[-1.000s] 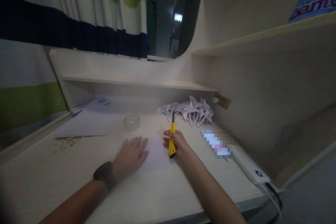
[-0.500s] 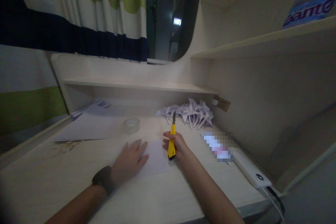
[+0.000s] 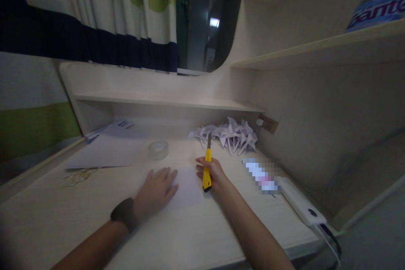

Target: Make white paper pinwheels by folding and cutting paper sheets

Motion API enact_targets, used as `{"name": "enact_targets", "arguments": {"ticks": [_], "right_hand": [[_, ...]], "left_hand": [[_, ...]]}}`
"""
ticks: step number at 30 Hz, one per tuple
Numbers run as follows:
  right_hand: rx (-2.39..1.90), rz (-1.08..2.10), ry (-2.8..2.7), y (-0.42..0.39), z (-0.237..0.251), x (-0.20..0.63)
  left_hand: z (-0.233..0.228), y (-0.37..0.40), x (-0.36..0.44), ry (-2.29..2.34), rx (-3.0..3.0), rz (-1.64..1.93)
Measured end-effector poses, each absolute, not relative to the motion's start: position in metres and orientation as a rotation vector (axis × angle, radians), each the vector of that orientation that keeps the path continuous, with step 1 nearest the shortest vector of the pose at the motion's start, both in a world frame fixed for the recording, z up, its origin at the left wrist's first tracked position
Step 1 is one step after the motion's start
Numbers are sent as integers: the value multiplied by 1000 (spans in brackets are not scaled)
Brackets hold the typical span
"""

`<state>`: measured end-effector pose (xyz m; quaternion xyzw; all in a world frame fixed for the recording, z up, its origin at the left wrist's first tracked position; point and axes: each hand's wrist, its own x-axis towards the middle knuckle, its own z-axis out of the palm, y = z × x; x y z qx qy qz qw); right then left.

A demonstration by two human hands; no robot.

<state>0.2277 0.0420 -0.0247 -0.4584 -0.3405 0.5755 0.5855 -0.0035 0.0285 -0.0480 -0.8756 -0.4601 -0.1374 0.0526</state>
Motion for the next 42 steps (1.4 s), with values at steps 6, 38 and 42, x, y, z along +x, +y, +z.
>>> {"name": "enact_targets", "arguments": {"ticks": [6,38,42], "right_hand": [[-1064,1341,-814,42,-27,225],[-1030,1323,-834,38,-18,219],[-1010,1357,-839,40,-23,220]], "left_hand": [[-53,29,-3,-1385,-2650,-406],[-53,30,-5,-1383,-2688,-421],[-53,29,-5,-1383,-2677,-422]]}}
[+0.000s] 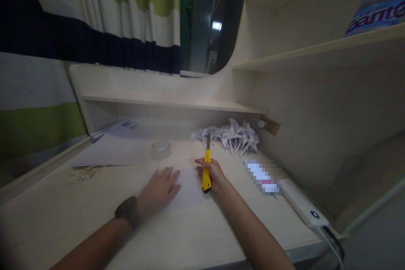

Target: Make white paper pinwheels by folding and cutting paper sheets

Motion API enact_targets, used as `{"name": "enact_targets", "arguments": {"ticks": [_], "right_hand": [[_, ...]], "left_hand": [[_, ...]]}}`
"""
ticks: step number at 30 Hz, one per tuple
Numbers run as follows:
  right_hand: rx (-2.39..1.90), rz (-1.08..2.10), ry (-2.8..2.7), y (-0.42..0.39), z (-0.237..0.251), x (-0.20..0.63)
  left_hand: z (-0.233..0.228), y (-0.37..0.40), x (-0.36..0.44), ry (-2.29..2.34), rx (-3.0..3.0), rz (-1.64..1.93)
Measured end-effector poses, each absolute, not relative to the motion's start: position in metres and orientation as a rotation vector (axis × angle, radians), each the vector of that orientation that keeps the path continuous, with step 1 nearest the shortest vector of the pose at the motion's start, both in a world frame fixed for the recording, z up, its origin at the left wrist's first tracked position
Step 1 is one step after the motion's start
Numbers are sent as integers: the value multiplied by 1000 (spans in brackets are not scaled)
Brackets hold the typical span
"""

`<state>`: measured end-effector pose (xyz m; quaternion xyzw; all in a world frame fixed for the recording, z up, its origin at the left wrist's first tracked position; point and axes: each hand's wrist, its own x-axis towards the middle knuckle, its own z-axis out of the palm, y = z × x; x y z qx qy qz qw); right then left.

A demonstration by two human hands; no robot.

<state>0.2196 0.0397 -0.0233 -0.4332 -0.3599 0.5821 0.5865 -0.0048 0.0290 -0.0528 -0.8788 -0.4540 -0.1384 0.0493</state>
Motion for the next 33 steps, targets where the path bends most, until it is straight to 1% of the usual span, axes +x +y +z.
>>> {"name": "enact_targets", "arguments": {"ticks": [18,27,33], "right_hand": [[-1315,1264,-874,61,-6,205],[-1297,1195,-967,58,-18,205],[-1259,1194,-1064,54,-15,207]], "left_hand": [[-54,30,-5,-1382,-2691,-427],[-53,29,-5,-1379,-2687,-441],[-53,30,-6,-1400,-2696,-488]]}}
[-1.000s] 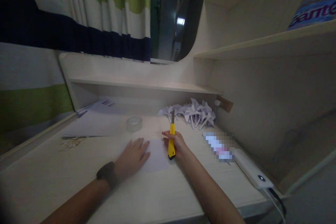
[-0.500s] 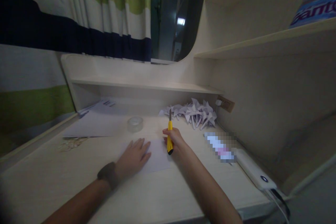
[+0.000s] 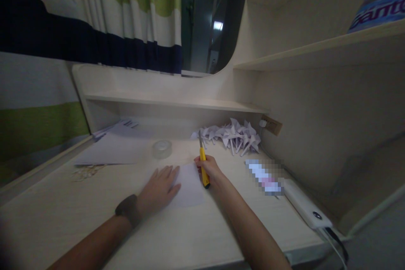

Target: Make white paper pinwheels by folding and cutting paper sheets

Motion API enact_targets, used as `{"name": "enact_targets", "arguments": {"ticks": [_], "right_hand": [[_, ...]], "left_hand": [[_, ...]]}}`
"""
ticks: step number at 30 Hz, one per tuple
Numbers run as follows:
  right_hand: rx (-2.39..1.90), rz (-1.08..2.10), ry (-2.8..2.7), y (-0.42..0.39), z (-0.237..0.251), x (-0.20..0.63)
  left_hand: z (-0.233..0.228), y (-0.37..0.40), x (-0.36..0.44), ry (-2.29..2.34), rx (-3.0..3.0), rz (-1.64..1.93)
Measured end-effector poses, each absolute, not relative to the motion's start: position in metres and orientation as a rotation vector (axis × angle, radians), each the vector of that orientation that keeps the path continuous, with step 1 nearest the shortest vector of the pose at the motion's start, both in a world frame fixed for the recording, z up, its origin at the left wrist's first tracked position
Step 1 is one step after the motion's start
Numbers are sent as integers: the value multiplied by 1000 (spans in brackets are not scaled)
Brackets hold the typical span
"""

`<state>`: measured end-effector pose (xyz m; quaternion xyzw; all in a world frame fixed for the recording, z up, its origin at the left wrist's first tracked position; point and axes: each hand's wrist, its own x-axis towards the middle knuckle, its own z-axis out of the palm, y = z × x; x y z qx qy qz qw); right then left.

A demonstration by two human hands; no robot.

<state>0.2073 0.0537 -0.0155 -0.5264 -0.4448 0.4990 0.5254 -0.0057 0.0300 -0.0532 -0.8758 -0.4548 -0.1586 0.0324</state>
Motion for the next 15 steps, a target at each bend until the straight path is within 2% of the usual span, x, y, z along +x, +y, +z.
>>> {"name": "enact_targets", "arguments": {"ticks": [15], "right_hand": [[-1293,1296,-1230,43,-4,220]], "left_hand": [[-36,31,-5,-1382,-2607,-796]]}}
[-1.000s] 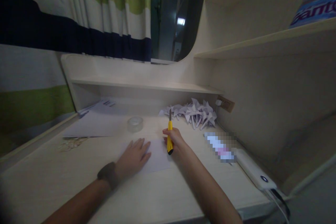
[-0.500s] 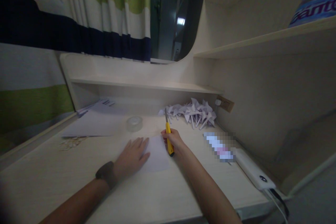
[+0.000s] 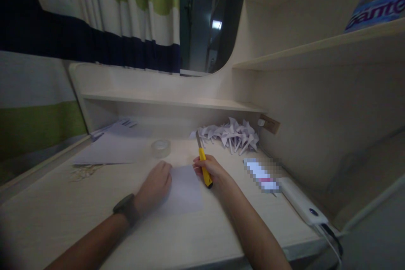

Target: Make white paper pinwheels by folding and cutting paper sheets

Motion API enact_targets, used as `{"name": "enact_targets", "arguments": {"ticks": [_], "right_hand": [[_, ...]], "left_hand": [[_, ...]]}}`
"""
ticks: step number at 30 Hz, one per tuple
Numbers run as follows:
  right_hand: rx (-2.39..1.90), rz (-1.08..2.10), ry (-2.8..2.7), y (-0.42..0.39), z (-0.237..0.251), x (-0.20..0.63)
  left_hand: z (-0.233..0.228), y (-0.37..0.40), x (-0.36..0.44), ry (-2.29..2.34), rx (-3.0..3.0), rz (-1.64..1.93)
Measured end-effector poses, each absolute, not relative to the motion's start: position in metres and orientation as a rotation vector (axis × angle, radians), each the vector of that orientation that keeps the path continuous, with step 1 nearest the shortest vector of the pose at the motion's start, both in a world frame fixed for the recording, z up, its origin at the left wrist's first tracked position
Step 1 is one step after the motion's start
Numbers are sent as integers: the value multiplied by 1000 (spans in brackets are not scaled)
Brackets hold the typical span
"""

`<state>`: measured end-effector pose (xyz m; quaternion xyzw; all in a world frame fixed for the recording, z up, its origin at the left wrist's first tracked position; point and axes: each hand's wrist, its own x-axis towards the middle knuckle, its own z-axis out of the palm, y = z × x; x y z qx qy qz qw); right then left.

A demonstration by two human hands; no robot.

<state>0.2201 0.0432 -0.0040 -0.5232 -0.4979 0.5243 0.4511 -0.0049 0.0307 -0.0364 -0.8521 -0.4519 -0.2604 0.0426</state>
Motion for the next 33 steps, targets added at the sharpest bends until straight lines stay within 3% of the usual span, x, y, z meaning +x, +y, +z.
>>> {"name": "enact_targets", "arguments": {"ticks": [11,15,20,22,28,33], "right_hand": [[-1480,619,-1921,18,9,259],[-1475,679,-1831,-5,7,263],[-1477,1046,-1657,-28,9,254],[-1426,1023,-1735,-33,10,252],[-1419,618,-2068,-44,10,256],[-1698,273,-2185,-58,8,257]], "left_hand": [[-27,24,-6,-1293,-2576,-876],[-23,20,-6,-1257,-2587,-878],[-23,19,-6,-1255,-2606,-904],[-23,20,-7,-1249,-2592,-964],[-24,23,-13,-1225,-2507,-1170],[-25,24,-16,-1236,-2444,-1294]]}}
